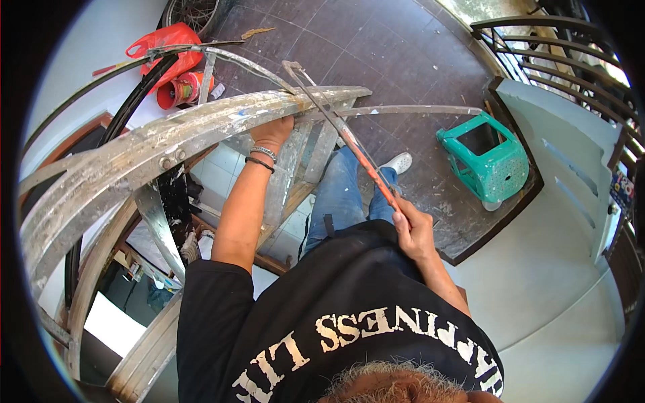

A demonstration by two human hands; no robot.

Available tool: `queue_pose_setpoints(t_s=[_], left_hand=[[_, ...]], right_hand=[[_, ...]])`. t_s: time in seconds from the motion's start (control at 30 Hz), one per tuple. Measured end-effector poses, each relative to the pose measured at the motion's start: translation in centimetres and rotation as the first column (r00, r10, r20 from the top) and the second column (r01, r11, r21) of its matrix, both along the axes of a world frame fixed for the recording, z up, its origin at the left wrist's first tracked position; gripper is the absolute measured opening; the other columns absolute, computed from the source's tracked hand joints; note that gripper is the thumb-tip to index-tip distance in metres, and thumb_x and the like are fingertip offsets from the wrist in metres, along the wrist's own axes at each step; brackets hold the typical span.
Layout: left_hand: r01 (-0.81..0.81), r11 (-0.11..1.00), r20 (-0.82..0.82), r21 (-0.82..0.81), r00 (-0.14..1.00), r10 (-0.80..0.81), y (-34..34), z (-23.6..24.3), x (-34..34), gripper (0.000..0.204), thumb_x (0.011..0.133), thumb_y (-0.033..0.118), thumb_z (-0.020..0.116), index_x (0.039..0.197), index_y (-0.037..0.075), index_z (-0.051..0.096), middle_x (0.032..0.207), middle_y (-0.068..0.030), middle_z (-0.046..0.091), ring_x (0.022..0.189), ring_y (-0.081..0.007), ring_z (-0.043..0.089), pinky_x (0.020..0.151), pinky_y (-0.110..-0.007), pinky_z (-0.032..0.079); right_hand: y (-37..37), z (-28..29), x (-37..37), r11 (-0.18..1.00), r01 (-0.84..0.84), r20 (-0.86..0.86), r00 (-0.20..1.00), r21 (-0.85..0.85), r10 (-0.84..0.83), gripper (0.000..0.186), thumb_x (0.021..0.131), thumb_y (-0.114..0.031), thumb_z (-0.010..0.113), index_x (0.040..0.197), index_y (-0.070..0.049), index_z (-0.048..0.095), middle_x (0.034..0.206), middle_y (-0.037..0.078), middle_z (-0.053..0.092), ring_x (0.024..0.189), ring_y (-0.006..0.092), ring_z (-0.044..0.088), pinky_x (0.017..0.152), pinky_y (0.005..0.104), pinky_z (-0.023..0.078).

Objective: Sawing a piece of material using a hacksaw while supporting it on a ladder.

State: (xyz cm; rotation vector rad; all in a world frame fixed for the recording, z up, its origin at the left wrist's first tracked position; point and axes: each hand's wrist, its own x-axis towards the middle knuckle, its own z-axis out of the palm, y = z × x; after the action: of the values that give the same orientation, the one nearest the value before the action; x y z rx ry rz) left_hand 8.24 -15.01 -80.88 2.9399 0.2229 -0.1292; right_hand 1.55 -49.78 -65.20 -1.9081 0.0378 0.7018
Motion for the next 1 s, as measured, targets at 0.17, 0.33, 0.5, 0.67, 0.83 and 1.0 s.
queue_pose_setpoints(t_s=[0.17, 0.33, 0.5, 0.67, 0.83, 1.0], left_hand=[[-0.004, 1.000, 0.133, 0.031, 0.991, 0.000, -1.6, 0.6, 1.6, 0.031, 0.084, 0.037, 0.050, 0.089, 0.012, 0.069, 0.090, -0.0143, 0.068, 0.082, -0.0377, 0.064, 0.068, -0.050, 0.050], [-0.158, 0.983, -0.144, 0.091, 0.975, 0.170, -0.6, 0.3, 1.5, 0.034, 0.086, 0.040, 0.048, 0.092, 0.014, 0.069, 0.092, -0.0138, 0.069, 0.083, -0.0377, 0.065, 0.066, -0.050, 0.051], [-0.172, 0.985, 0.069, -0.011, 0.983, 0.172, -1.1, 0.5, 1.0, 0.036, 0.087, 0.042, 0.048, 0.095, 0.013, 0.068, 0.086, -0.0139, 0.069, 0.079, -0.0385, 0.065, 0.065, -0.050, 0.050], [-0.207, 0.962, -0.011, -0.178, 0.978, 0.208, -0.2, 1.8, 0.4, 0.035, 0.085, 0.041, 0.050, 0.090, 0.012, 0.069, 0.083, -0.0165, 0.068, 0.077, -0.0387, 0.065, 0.066, -0.050, 0.050], [0.005, 0.994, 0.324, 0.105, 0.945, -0.039, 3.5, -5.0, -1.8, 0.025, 0.084, 0.020, 0.051, 0.094, 0.003, 0.066, 0.092, -0.0231, 0.066, 0.082, -0.0417, 0.064, 0.079, -0.047, 0.050], [-0.104, 0.988, 0.201, 0.115, 0.976, 0.079, 6.7, -8.3, -4.8, 0.025, 0.086, 0.008, 0.048, 0.103, -0.004, 0.060, 0.092, -0.0272, 0.062, 0.084, -0.0403, 0.063, 0.089, -0.040, 0.049]], right_hand=[[7.4, -4.8, 7.3, 0.999, -0.004, 0.116, 0.993, 0.042, -0.001, 0.026, 0.093, -0.025, 0.054, 0.104, -0.003, 0.062, 0.064, 0.016, 0.057, 0.057, 0.0315, 0.060, 0.055, 0.0385, 0.045], [7.9, -5.3, 6.8, 0.993, -0.010, 0.093, 0.996, 0.118, -0.001, 0.023, 0.093, -0.025, 0.054, 0.103, -0.005, 0.061, 0.064, 0.016, 0.057, 0.061, 0.0356, 0.062, 0.056, 0.0410, 0.046], [8.0, -4.6, 6.2, 0.993, -0.073, 0.135, 0.989, 0.095, 0.060, 0.022, 0.094, -0.023, 0.055, 0.106, -0.006, 0.059, 0.067, 0.016, 0.059, 0.063, 0.0345, 0.062, 0.060, 0.0396, 0.047], [10.0, -3.2, 7.0, 0.996, -0.058, 0.173, 0.984, 0.072, 0.045, 0.028, 0.095, -0.023, 0.054, 0.113, -0.004, 0.061, 0.077, 0.016, 0.064, 0.070, 0.0238, 0.066, 0.066, 0.0326, 0.049], [8.2, -5.7, 6.6, 0.999, -0.033, 0.121, 0.992, 0.038, 0.029, 0.036, 0.096, -0.029, 0.053, 0.115, 0.000, 0.061, 0.080, 0.011, 0.065, 0.075, 0.0120, 0.059, 0.068, 0.0293, 0.047], [8.6, -5.5, 6.3, 0.993, 0.010, 0.037, 0.999, 0.115, -0.014, 0.038, 0.097, -0.032, 0.052, 0.113, 0.001, 0.060, 0.075, 0.007, 0.059, 0.070, 0.0111, 0.052, 0.064, 0.0275, 0.044]])
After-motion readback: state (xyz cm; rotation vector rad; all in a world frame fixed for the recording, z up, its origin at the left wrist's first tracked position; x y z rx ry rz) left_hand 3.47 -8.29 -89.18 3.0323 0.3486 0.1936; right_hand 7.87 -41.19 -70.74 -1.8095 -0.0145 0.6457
